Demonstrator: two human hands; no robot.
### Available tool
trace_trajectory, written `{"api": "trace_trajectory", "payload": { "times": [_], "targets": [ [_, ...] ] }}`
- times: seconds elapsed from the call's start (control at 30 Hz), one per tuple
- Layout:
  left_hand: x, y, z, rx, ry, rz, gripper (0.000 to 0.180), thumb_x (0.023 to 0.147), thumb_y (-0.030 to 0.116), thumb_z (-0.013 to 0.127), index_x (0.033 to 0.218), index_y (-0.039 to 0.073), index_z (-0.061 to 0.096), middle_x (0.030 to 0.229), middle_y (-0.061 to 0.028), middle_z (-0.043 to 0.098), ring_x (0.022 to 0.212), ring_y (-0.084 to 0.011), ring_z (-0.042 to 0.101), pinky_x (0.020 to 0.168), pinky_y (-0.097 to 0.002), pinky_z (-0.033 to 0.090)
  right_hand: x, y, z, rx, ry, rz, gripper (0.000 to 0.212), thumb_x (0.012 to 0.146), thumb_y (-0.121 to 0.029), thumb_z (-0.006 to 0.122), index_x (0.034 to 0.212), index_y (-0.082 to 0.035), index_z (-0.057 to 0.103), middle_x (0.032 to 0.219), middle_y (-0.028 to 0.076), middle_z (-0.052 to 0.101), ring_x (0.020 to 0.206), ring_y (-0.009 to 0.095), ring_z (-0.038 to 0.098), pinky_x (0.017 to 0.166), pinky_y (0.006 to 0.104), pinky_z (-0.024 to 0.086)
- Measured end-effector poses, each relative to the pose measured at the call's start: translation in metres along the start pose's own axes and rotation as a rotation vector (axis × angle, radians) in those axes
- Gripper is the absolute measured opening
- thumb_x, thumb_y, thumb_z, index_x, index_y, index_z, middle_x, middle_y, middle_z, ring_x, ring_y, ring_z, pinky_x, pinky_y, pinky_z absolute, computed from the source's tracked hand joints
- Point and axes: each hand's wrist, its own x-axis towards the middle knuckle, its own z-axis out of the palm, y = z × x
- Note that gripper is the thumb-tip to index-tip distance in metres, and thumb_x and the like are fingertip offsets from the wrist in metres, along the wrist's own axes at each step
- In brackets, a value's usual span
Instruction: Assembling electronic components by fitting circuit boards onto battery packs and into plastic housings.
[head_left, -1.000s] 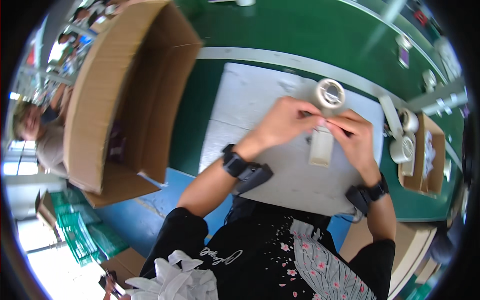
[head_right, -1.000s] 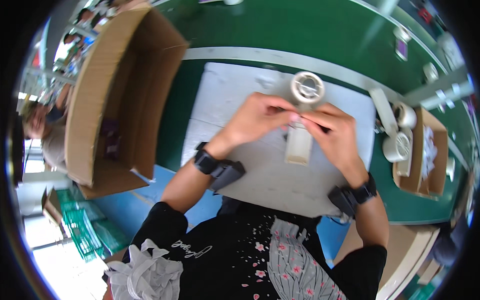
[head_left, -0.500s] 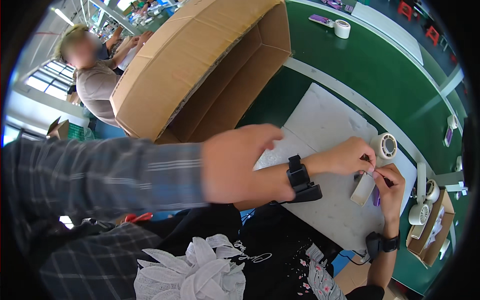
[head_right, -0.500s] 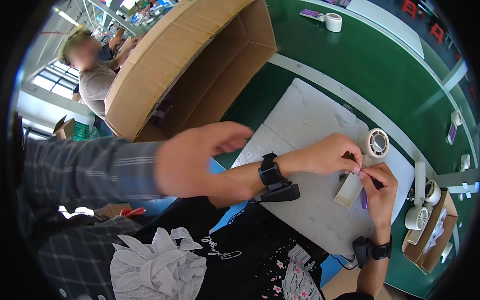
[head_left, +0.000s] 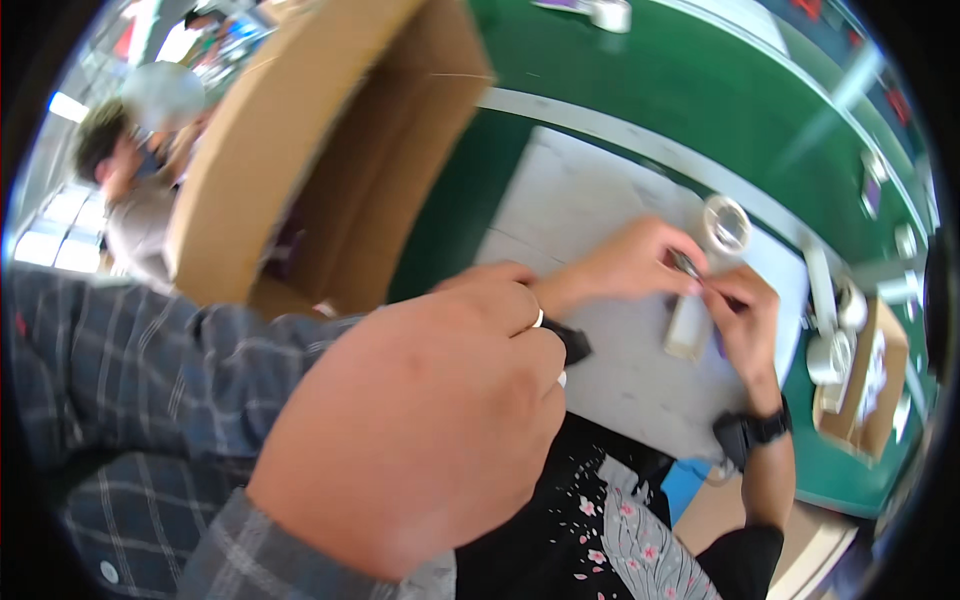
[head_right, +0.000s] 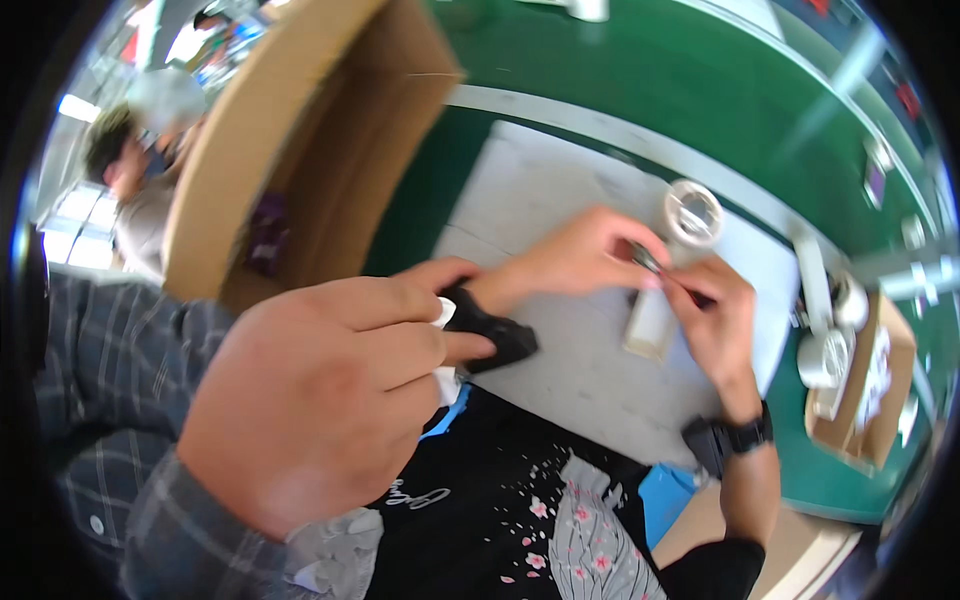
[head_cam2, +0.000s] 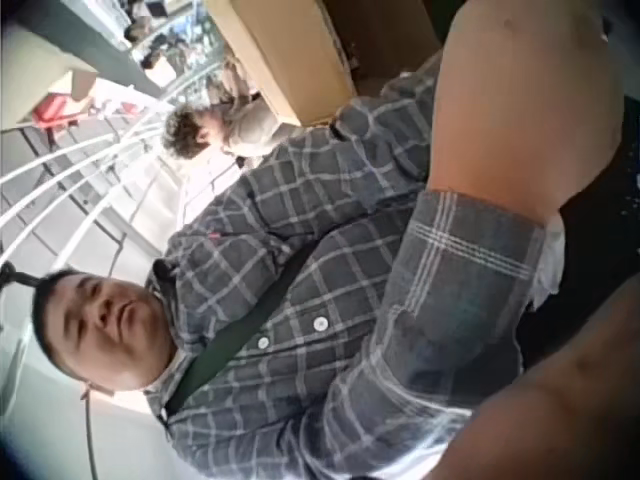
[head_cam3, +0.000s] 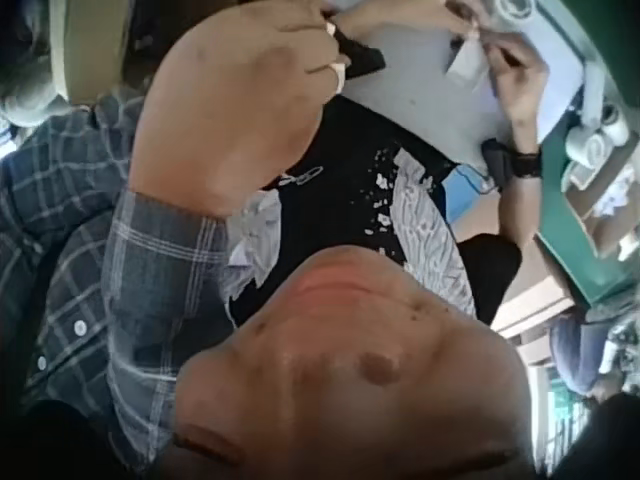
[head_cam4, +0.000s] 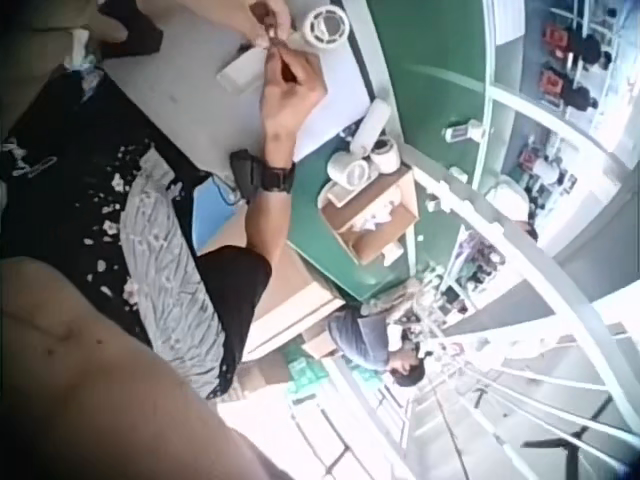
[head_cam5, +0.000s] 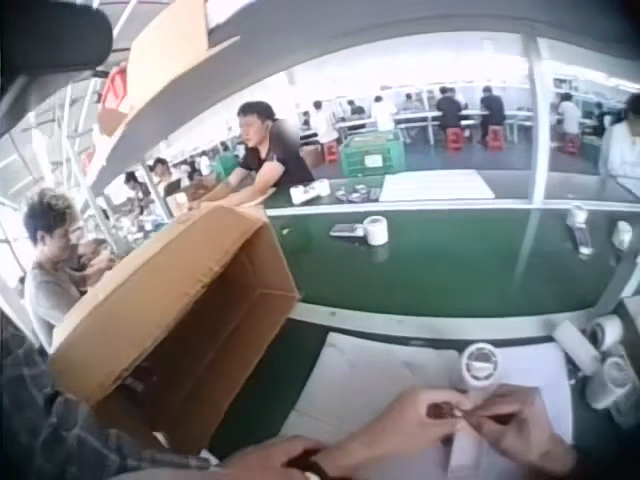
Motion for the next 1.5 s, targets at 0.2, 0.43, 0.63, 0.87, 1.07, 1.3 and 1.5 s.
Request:
{"api": "trace_trajectory", "payload": {
  "times": [0.2, 0.43, 0.63, 0.87, 1.07, 1.3, 1.5],
  "targets": [
    [-0.017, -0.077, 0.027, -0.335, -0.318, 0.126, 0.035, 0.085, 0.0, 0.063, 0.118, 0.0, 0.055, 0.104, -0.009, 0.066, 0.098, -0.0152, 0.063, 0.088, -0.0293, 0.05, 0.007, 0.087, -0.005, 0.053, 0.013, 0.074, 0.012, 0.078, -0.001, 0.07, 0.088, -0.003, 0.073, 0.074, 0.008, 0.062, 0.064, 0.016, 0.056, 0.057, 0.0268, 0.043],
    [-0.025, -0.06, 0.033, -0.363, -0.168, 0.165, 0.038, 0.081, -0.005, 0.068, 0.116, 0.0, 0.055, 0.106, -0.01, 0.066, 0.097, -0.0181, 0.065, 0.087, -0.0297, 0.051, 0.025, 0.084, -0.013, 0.142, -0.018, -0.099, 0.011, 0.076, -0.001, 0.071, 0.086, -0.003, 0.074, 0.075, 0.007, 0.063, 0.062, 0.016, 0.057, 0.056, 0.028, 0.045],
    [-0.025, -0.067, 0.039, -0.375, -0.104, 0.087, 0.04, 0.079, -0.005, 0.071, 0.115, 0.0, 0.054, 0.104, -0.0119, 0.067, 0.096, -0.0195, 0.065, 0.087, -0.0307, 0.052, 0.023, 0.094, -0.011, 0.126, -0.01, -0.132, 0.011, 0.076, -0.001, 0.071, 0.086, -0.002, 0.073, 0.076, 0.008, 0.063, 0.062, 0.018, 0.058, 0.056, 0.0287, 0.046],
    [-0.019, -0.067, 0.04, -0.321, -0.085, 0.145, 0.037, 0.079, -0.007, 0.07, 0.113, -0.002, 0.058, 0.104, -0.0139, 0.068, 0.092, -0.0191, 0.067, 0.084, -0.0297, 0.054, 0.023, 0.094, -0.014, 0.096, 0.004, -0.146, 0.011, 0.075, -0.001, 0.071, 0.086, -0.002, 0.073, 0.076, 0.009, 0.063, 0.061, 0.019, 0.058, 0.056, 0.0291, 0.047],
    [-0.019, -0.059, 0.039, -0.302, -0.052, 0.16, 0.038, 0.079, -0.01, 0.068, 0.115, -0.004, 0.061, 0.105, -0.014, 0.068, 0.092, -0.0183, 0.067, 0.083, -0.0289, 0.054, 0.027, 0.093, -0.013, 0.039, 0.018, -0.251, 0.01, 0.076, -0.002, 0.071, 0.085, -0.002, 0.073, 0.076, 0.009, 0.063, 0.061, 0.019, 0.058, 0.055, 0.0295, 0.047],
    [-0.021, -0.057, 0.046, -0.241, -0.028, 0.3, 0.04, 0.081, -0.012, 0.063, 0.12, -0.004, 0.06, 0.104, -0.011, 0.067, 0.093, -0.0147, 0.065, 0.083, -0.0266, 0.053, 0.029, 0.093, -0.014, 0.024, 0.092, -0.261, 0.018, 0.077, -0.005, 0.072, 0.095, -0.003, 0.068, 0.083, 0.009, 0.062, 0.061, 0.019, 0.058, 0.056, 0.0299, 0.048],
    [-0.025, -0.06, 0.049, -0.231, -0.011, 0.29, 0.04, 0.081, -0.011, 0.062, 0.12, -0.004, 0.06, 0.104, -0.0102, 0.067, 0.094, -0.0142, 0.064, 0.083, -0.0263, 0.053, 0.027, 0.078, -0.014, 0.016, 0.131, -0.185, 0.027, 0.078, -0.009, 0.073, 0.103, -0.005, 0.063, 0.088, 0.008, 0.062, 0.06, 0.018, 0.057, 0.056, 0.0292, 0.049]
  ]
}}
